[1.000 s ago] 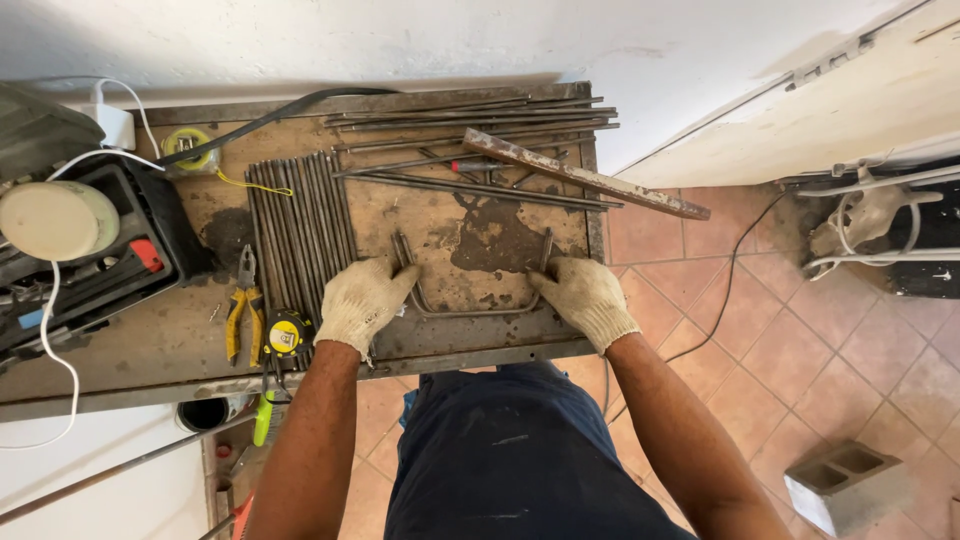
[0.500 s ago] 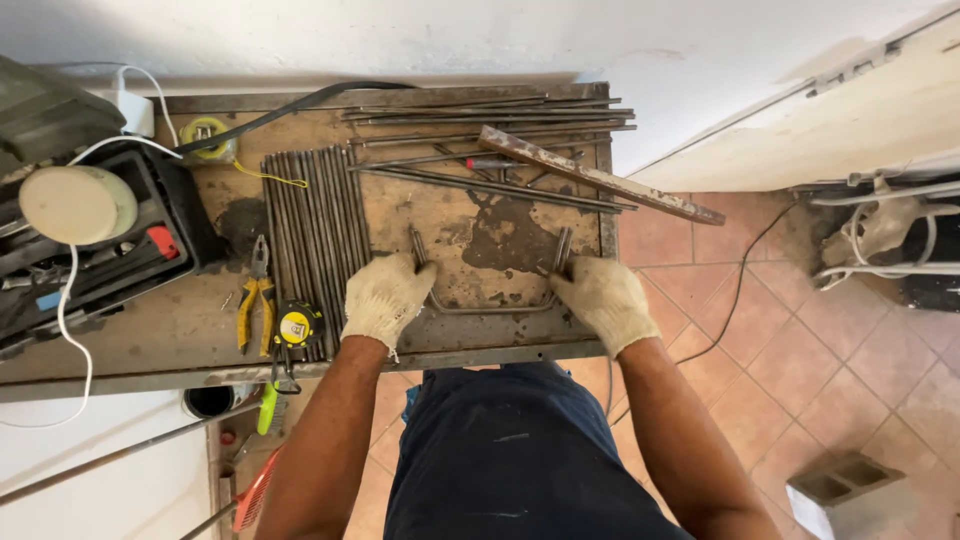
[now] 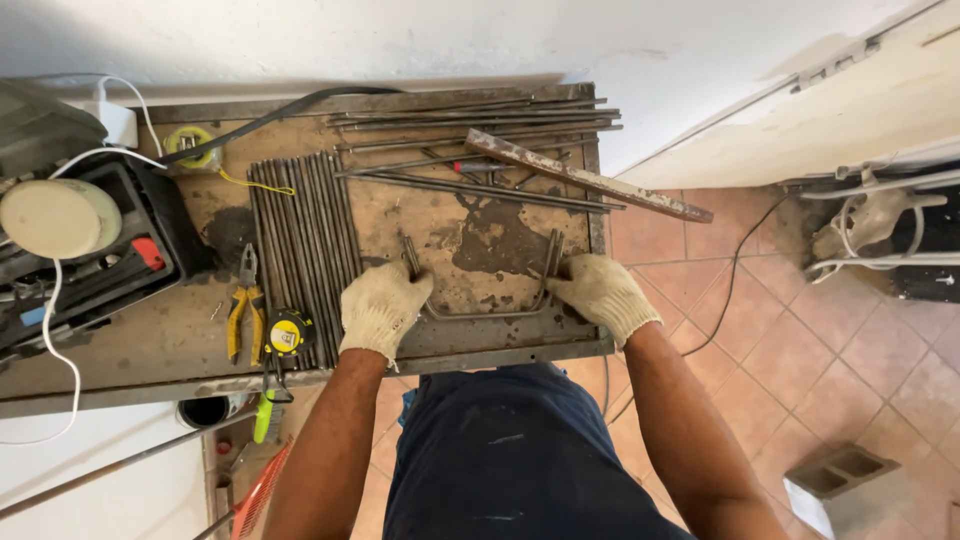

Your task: Measuring, marking, and bending metal rods into U-shapes using a manual lever on a workbench.

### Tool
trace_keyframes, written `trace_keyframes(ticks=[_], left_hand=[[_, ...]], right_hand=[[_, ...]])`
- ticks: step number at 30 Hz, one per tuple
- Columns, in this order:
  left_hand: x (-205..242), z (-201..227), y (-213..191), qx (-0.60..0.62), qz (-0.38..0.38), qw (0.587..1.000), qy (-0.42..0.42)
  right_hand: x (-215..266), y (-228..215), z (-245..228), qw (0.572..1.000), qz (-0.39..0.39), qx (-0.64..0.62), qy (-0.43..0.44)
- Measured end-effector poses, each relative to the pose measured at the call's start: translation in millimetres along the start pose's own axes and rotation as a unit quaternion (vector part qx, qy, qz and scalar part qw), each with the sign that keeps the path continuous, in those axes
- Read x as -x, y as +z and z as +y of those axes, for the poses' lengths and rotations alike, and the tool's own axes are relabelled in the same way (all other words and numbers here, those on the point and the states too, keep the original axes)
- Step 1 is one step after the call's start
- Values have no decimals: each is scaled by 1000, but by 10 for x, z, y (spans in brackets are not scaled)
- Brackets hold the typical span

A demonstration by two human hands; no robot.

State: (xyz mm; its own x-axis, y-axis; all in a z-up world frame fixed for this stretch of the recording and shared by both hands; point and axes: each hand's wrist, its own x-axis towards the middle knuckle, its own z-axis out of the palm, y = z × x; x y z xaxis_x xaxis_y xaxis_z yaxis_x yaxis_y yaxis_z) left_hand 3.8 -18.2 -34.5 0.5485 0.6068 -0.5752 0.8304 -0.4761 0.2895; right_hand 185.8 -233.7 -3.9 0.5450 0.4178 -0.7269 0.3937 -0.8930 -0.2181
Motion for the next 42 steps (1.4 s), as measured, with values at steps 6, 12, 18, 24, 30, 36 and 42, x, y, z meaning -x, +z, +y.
trace_keyframes(ticks=[6, 12, 18, 24, 30, 36, 42], left_hand=[[-94, -60, 111, 12, 6, 1000, 0], [-49, -41, 73, 4, 2, 1000, 6], [-68, -60, 103, -4, 23, 1000, 17], [-31, 2, 9, -4, -19, 1000, -4], [-31, -16, 28, -8, -30, 1000, -5], [44, 26, -91, -10, -35, 999, -3], [119, -10, -126, 7, -46, 999, 18]], right_hand=[[-19, -8, 43, 1000, -1, 2, -13], [53, -64, -2, 1000, -17, -6, -21], [76, -88, -11, 999, -22, -13, -29], [43, -83, 2, 999, -27, -14, -19], [-63, -20, 80, 1000, -19, -12, -19], [-53, 5, 58, 999, -16, -43, -9], [5, 50, 110, 994, -3, -108, 11]])
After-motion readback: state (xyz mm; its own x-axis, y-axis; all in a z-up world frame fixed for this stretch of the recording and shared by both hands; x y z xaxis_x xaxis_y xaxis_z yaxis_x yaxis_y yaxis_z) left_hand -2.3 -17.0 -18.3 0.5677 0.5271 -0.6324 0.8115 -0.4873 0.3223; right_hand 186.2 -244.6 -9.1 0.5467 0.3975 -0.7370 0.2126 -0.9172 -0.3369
